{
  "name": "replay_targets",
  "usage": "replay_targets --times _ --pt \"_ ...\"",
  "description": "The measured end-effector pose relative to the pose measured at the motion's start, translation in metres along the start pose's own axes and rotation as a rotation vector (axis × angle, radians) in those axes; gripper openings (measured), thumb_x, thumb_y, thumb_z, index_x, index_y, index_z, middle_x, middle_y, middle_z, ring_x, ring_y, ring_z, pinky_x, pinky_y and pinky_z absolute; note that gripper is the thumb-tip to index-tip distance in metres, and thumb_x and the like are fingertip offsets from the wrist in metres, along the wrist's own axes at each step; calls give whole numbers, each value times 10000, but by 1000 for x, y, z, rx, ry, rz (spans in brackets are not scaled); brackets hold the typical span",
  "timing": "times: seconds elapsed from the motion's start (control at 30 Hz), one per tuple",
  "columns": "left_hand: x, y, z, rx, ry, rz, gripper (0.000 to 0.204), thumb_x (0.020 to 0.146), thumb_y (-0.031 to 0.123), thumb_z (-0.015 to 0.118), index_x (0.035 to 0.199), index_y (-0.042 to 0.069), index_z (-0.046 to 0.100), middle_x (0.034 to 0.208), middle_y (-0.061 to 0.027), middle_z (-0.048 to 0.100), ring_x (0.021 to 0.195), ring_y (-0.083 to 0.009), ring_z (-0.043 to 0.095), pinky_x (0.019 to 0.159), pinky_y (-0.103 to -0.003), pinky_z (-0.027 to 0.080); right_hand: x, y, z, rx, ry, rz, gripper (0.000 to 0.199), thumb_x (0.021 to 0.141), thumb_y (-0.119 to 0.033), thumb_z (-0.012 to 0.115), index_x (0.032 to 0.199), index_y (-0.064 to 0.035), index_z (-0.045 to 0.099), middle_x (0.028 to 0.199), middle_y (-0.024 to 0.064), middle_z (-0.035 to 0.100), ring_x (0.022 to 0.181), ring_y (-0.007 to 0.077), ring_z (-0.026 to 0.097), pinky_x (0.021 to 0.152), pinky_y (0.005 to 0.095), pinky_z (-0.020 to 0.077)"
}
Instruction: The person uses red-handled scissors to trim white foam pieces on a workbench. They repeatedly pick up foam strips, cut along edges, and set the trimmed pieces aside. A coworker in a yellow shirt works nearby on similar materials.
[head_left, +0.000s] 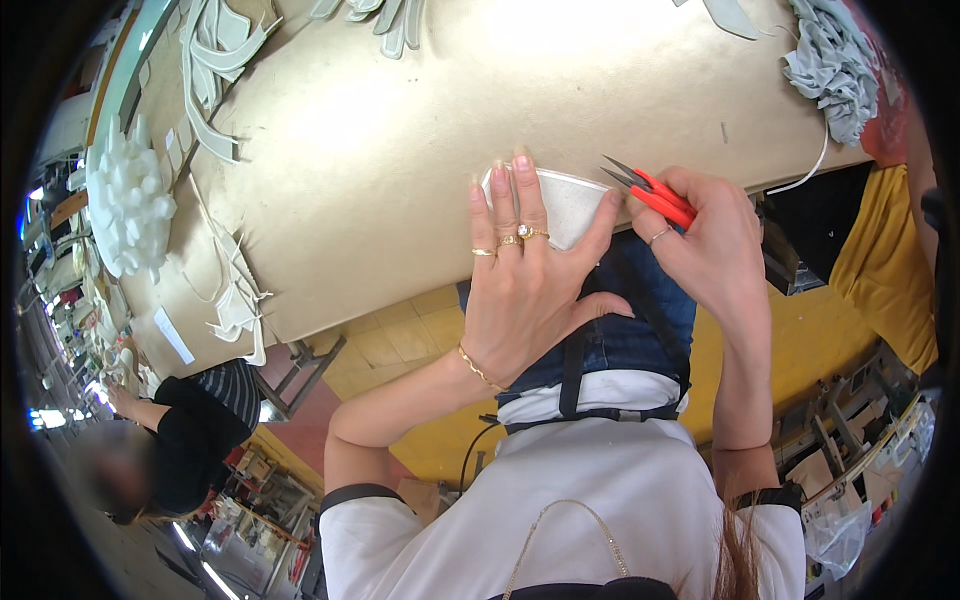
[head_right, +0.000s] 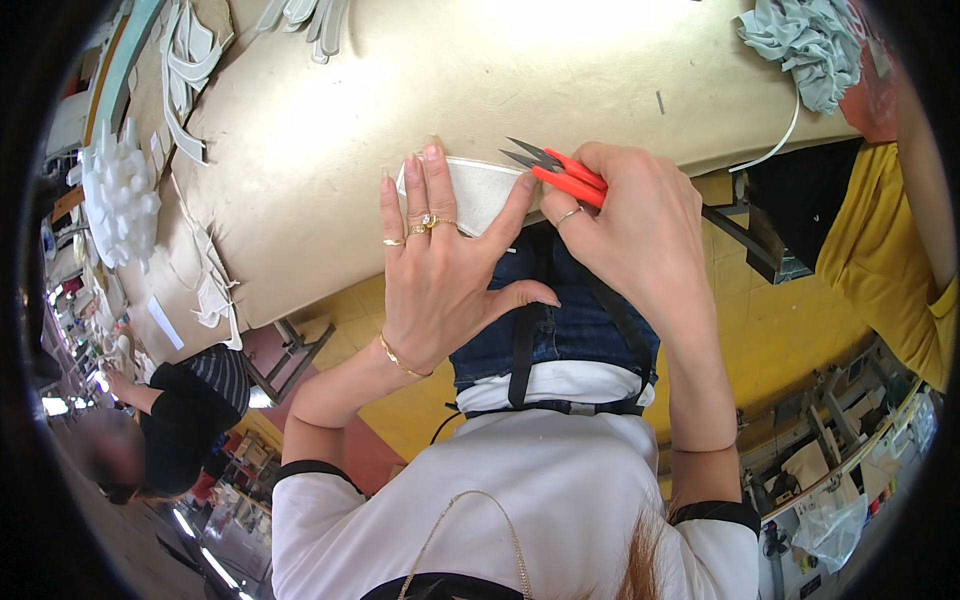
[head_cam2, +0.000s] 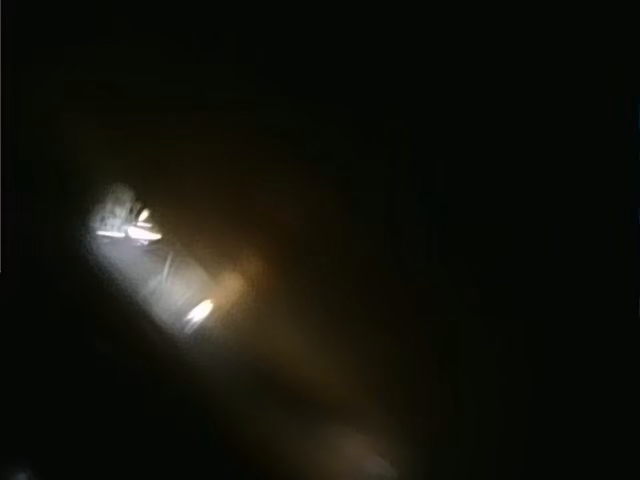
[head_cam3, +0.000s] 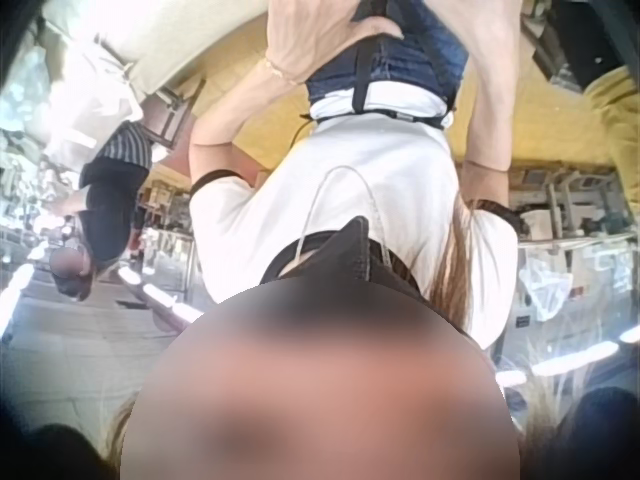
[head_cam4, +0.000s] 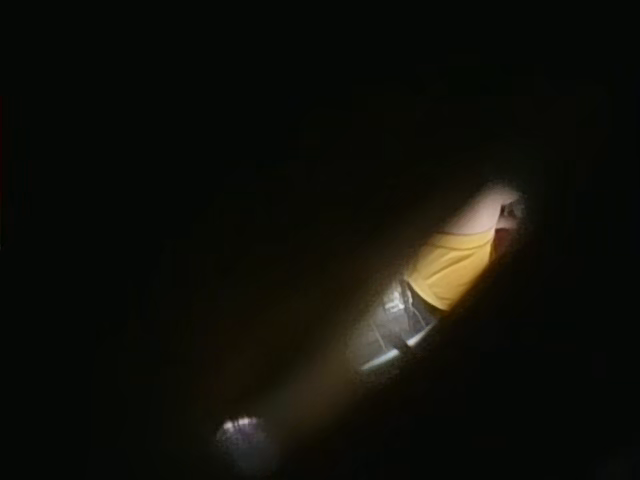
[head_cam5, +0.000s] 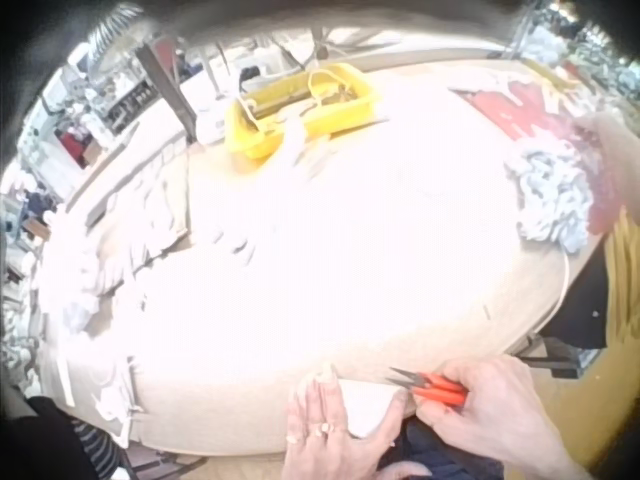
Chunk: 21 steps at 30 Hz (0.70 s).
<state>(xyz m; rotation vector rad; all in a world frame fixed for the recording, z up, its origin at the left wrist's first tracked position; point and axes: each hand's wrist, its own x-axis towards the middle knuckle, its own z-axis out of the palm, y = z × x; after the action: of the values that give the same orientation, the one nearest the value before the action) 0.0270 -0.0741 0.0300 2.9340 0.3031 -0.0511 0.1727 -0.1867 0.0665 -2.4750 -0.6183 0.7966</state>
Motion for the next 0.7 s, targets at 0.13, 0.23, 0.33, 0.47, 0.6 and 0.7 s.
replay_targets --times 0.13,0.23,0.33,0.47,0.6,0.7 --pt "2 0 -4 19 -21 5 983 579 778 665 1453 370 474 1454 -430 316 1348 -517 394 1155 -613 204 0 1 0 20 26 -24 266 796 -228 705 744 24 636 569 142 520 522 250 494 556 358 424" --pt "3 0 -8 74 -30 6 925 612 758 669 1432 365 501 1467 -401 322 1336 -472 417 1124 -571 255 -4 6 -6 -90 24 -8 358 817 -286 728 686 25 611 555 148 512 514 278 493 555 364 425" --pt "4 -2 -13 32 40 7 755 721 674 672 1387 340 552 1414 -283 437 1261 -406 470 1045 -499 304 -17 19 -16 -232 68 -30 449 825 -344 750 642 29 578 540 157 491 501 294 464 545 365 415" --pt "12 -19 -16 -142 164 21 460 866 422 678 1279 227 627 1205 -95 535 1093 -294 536 941 -448 337 -35 53 -48 -176 23 117 481 843 -403 737 637 10 600 518 133 503 497 296 474 535 390 397" --pt "24 -25 -9 -121 238 17 294 869 252 707 1124 126 637 1037 -64 572 916 -237 571 838 -393 381 -40 79 -71 -25 60 155 526 858 -402 727 624 34 549 501 122 431 492 246 370 514 363 342" --pt "22 -26 -10 -218 149 -39 238 880 249 704 1028 88 610 920 -51 578 866 -253 562 847 -392 375 -31 77 -81 -4 102 85 527 872 -394 710 636 48 546 505 131 424 497 247 357 514 368 339"
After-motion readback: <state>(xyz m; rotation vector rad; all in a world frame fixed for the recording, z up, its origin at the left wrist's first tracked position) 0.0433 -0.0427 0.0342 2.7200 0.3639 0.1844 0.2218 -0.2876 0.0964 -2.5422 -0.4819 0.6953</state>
